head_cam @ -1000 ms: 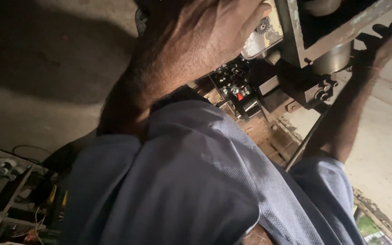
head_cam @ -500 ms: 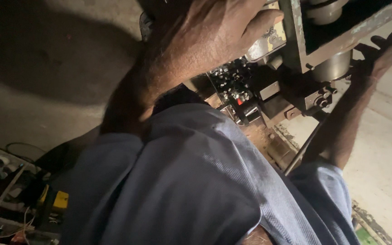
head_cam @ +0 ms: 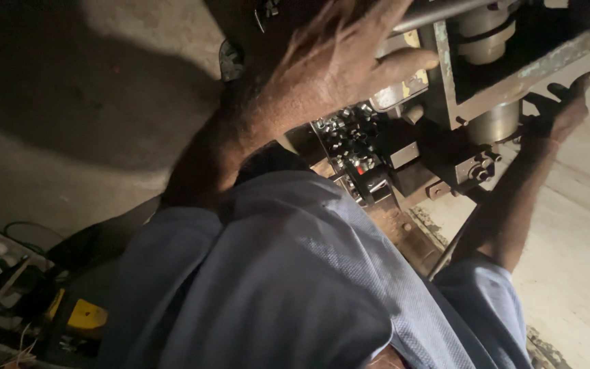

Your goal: The person operates a metalworking machine by turning a handwheel with the right hand and holding a long metal rod with the left hand. The person adjusts machine components and continues turning the wheel while metal shavings accumulate below.

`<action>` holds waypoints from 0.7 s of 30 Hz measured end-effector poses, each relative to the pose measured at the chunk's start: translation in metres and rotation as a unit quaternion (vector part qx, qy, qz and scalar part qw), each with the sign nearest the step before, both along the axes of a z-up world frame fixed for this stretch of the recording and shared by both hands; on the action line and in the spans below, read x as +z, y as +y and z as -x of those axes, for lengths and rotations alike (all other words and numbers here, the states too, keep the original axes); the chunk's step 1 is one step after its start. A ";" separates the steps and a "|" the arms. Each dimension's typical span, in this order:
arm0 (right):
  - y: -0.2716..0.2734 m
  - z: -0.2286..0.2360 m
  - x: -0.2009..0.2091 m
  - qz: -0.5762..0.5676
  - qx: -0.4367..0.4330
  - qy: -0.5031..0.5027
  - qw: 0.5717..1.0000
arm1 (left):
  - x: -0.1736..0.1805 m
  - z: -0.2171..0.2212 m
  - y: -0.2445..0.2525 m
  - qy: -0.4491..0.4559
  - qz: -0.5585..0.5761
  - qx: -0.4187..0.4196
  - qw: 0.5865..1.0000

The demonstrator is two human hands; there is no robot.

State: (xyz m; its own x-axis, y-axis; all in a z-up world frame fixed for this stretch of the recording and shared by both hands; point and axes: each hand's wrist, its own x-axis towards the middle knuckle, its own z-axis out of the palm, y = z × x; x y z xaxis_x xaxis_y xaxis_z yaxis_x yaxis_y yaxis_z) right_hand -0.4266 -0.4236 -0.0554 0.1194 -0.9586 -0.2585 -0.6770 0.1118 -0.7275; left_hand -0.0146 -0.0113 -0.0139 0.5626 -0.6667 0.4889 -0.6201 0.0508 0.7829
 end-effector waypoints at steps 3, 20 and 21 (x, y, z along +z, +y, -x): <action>0.002 0.001 -0.001 0.010 -0.015 0.016 1.000 | -0.003 0.003 -0.007 0.078 -0.055 -0.038 0.995; 0.003 0.002 0.001 0.057 0.108 0.027 0.992 | -0.001 -0.008 -0.001 0.057 -0.074 -0.094 0.991; 0.005 0.000 0.000 0.039 0.053 0.042 0.997 | 0.001 -0.010 0.000 0.044 -0.082 -0.088 0.992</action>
